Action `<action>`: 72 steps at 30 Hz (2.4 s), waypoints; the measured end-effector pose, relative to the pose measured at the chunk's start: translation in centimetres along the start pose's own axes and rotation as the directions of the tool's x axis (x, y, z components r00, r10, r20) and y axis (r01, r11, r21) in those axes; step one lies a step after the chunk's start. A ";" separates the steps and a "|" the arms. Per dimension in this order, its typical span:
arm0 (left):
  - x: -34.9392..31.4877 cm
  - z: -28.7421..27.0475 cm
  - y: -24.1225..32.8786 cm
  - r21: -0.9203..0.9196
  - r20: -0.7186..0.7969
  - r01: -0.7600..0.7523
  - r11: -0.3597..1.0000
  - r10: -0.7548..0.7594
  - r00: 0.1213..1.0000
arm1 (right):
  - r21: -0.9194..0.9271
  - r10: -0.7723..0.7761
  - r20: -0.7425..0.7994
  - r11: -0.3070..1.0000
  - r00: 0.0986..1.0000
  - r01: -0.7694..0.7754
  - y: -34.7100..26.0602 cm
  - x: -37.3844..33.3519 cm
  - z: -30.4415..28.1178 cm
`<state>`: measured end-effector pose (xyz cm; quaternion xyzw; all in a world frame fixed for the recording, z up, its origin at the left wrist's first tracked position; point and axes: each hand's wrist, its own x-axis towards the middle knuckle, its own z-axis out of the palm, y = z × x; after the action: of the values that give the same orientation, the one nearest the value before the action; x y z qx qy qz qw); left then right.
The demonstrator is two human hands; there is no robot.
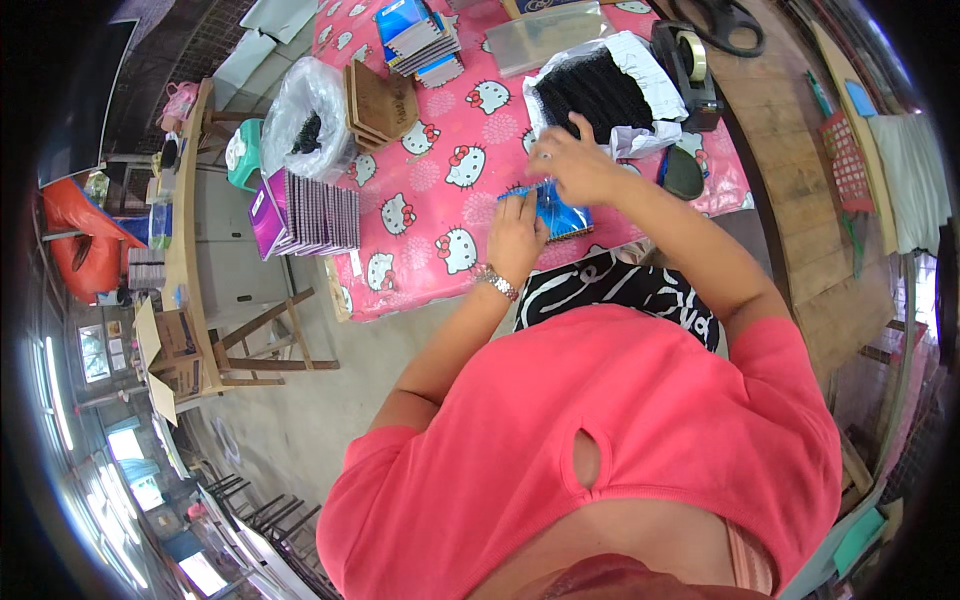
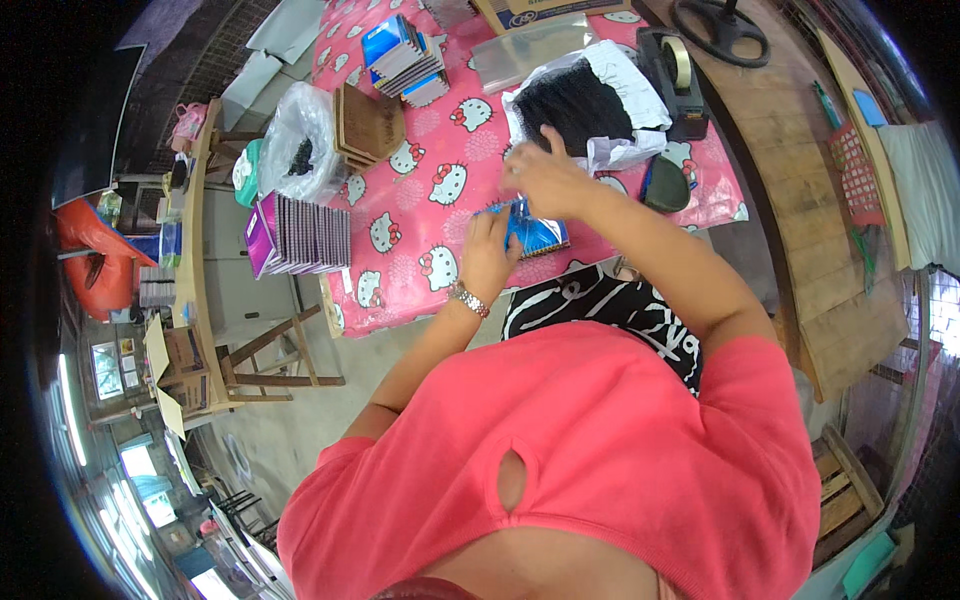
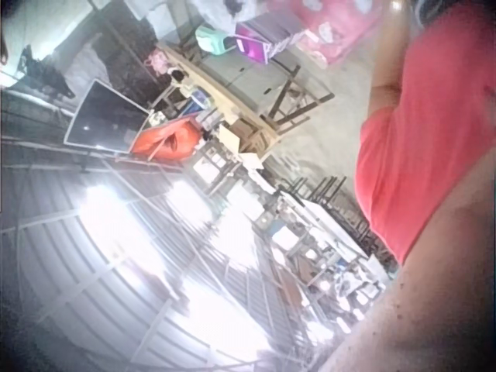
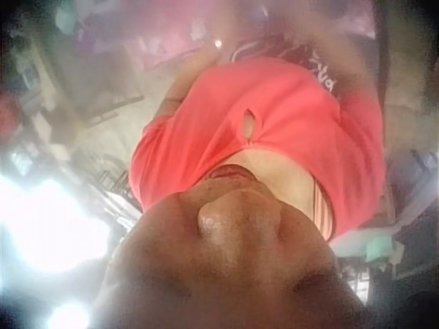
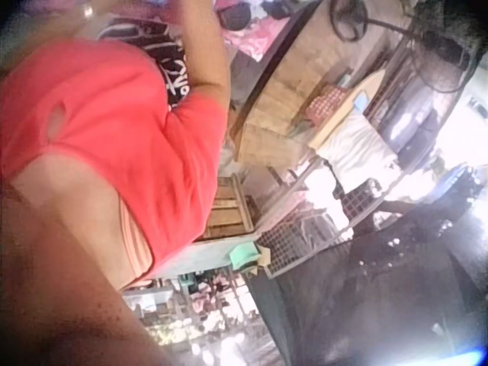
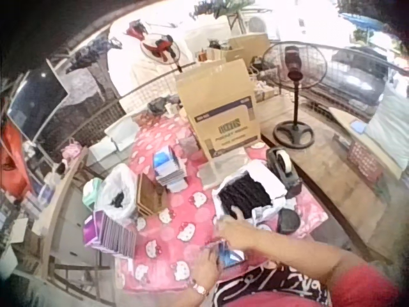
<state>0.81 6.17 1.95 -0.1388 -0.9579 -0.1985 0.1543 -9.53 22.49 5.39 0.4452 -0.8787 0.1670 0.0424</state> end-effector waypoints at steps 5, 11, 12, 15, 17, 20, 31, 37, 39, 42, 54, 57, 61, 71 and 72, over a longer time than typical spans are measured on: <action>0.2 0.3 -0.4 0.005 -0.022 -0.023 1.000 0.023 0.999 | -0.170 0.050 -0.082 0.983 0.995 -0.064 1.8 0.8 -1.5; -0.3 0.1 -0.5 0.001 -0.036 -0.005 1.000 0.005 0.999 | 0.086 0.345 -0.248 0.939 0.905 -0.334 -2.0 -9.8 -4.8; -0.2 0.1 -0.4 -0.008 -0.026 -0.019 1.000 0.019 0.999 | 0.444 0.557 -0.113 0.769 0.823 -0.459 -2.7 -11.2 -3.4; 0.0 0.1 -0.3 0.036 -0.064 -0.058 0.998 0.060 0.996 | 0.697 0.669 -0.047 0.554 0.742 -0.456 -3.3 -11.8 2.4; 0.0 0.0 0.0 0.040 -0.067 -0.059 0.997 0.061 0.996 | 0.663 0.615 -0.187 0.654 0.766 -0.364 -2.8 -10.3 4.1; -0.5 -0.7 -0.5 0.076 -0.034 0.000 0.997 0.002 0.999 | 0.753 0.596 0.100 0.479 0.797 -0.452 -2.1 -8.0 5.9; -2.8 -2.2 -2.1 0.199 -0.071 0.150 0.968 -0.139 0.988 | 0.243 0.476 -0.403 0.879 0.782 -0.410 -4.5 -2.4 1.6; -2.2 -2.7 -1.6 0.183 -0.071 0.149 0.972 -0.138 0.988 | -0.007 0.166 -0.480 0.981 0.862 -0.194 -0.8 -2.5 1.7; -2.5 -2.5 -1.8 0.178 -0.062 0.157 0.971 -0.149 0.987 | 0.100 0.285 -0.560 0.955 0.778 -0.279 -1.8 -3.8 0.1; -2.4 -2.4 -2.0 0.160 -0.035 0.135 0.978 -0.131 0.991 | 0.112 0.050 -0.444 0.994 0.895 0.000 -6.3 -7.0 1.1; 0.1 -4.7 -1.7 0.278 0.278 -0.036 0.960 -0.044 0.960 | -0.131 0.007 0.162 0.991 0.987 0.014 -11.6 -3.9 4.3; -0.3 -4.5 -0.7 0.317 0.336 -0.075 0.945 -0.038 0.941 | -0.095 0.027 0.104 0.995 0.994 -0.017 -11.6 -3.9 5.0; -0.3 -4.0 -0.1 0.399 0.437 -0.109 0.911 -0.084 0.896 | 0.262 -0.016 -0.157 0.964 0.988 0.057 -5.8 -4.7 3.0; -2.9 -1.4 2.6 0.549 0.204 0.031 0.835 -0.171 0.964 | 0.778 0.923 0.172 0.087 0.345 -0.622 20.8 -13.2 -6.3; -3.1 -1.4 2.5 0.551 0.206 0.035 0.834 -0.176 0.963 | 0.869 0.923 0.161 0.035 0.350 -0.493 20.4 -13.0 -6.2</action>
<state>4.80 7.16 2.98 -0.0599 -0.9925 0.0911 0.0549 -18.44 45.75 3.13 -0.1736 -0.7429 0.6439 -0.0578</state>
